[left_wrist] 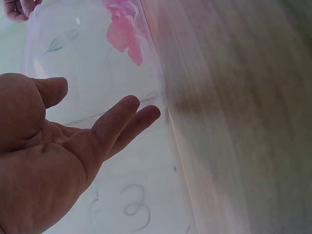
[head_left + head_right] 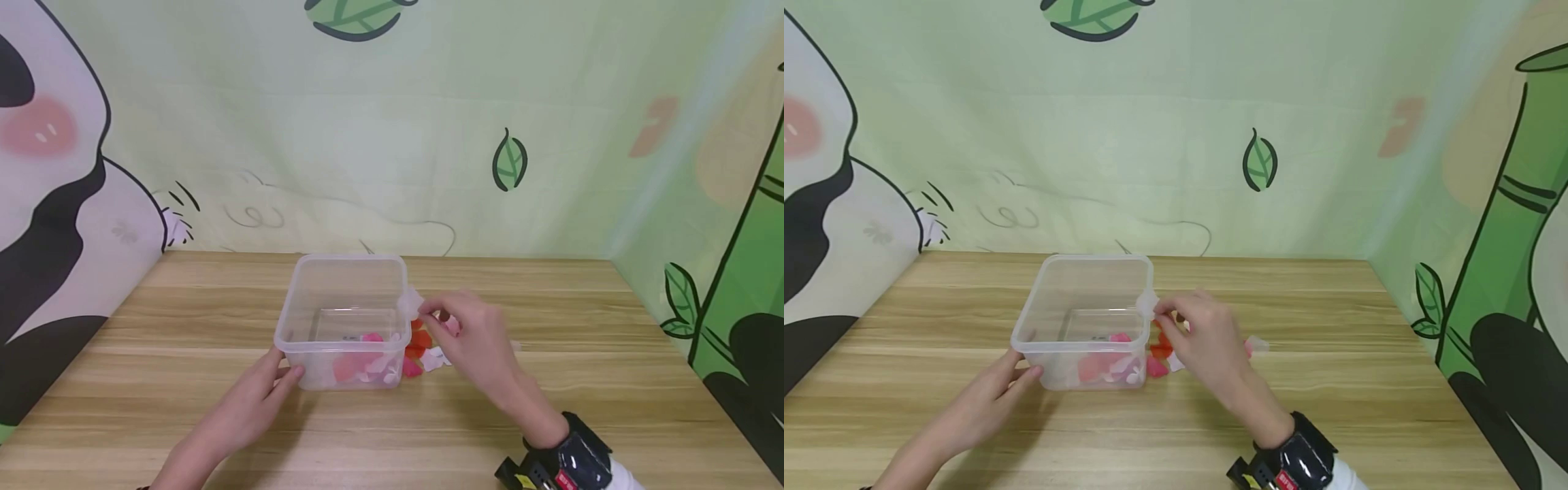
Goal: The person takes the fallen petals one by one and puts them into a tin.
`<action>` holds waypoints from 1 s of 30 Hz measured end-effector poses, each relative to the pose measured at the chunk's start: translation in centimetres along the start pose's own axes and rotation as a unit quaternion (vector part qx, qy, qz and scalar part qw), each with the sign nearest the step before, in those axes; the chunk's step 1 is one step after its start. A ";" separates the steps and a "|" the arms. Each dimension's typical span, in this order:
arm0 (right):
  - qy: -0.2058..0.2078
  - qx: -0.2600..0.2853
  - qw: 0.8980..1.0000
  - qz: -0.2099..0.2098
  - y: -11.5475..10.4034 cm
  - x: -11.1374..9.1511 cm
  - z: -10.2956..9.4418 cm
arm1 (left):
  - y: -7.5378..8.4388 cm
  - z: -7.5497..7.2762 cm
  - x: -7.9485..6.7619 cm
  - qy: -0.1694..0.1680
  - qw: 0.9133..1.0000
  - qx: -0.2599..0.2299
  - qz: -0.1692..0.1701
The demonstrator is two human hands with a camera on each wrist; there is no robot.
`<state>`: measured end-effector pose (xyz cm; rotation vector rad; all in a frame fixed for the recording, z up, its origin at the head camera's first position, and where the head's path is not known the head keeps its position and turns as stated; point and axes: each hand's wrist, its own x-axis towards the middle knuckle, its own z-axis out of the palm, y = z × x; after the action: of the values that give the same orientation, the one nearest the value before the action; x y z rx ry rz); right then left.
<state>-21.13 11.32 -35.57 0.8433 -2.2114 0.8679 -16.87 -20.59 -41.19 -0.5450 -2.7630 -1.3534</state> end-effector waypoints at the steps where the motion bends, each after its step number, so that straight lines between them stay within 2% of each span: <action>1: -0.001 0.001 1.000 -0.006 0.0 0.0 0.1 | 0.0 0.0 0.0 0.000 1.000 0.000 0.001; 7: -0.017 0.013 1.000 -0.015 -0.3 -0.1 0.6 | -0.1 0.0 0.0 0.001 1.000 -0.001 0.002; 13: -0.035 0.013 0.999 0.015 -0.4 -0.1 0.4 | 0.0 0.0 0.0 0.000 1.000 0.002 0.004; 17: -0.045 -0.014 0.998 0.036 0.1 -0.1 0.0 | 0.0 0.0 0.0 0.000 1.000 0.004 0.000; 21: -0.073 -0.051 0.994 0.057 0.7 -0.1 -0.4 | 0.1 0.1 0.0 0.000 1.000 0.005 -0.001; 25: -0.129 -0.090 0.982 0.105 1.4 0.0 -0.6 | 0.2 0.0 -0.1 0.001 1.000 0.004 0.000; 30: -0.218 -0.143 0.948 0.184 2.3 -0.3 -0.6 | 0.2 0.0 0.0 0.003 1.000 0.002 0.005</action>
<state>-22.45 13.22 -36.18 0.5227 -2.8602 0.5283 -16.75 -20.46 -41.03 -0.5514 -2.7542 -1.3439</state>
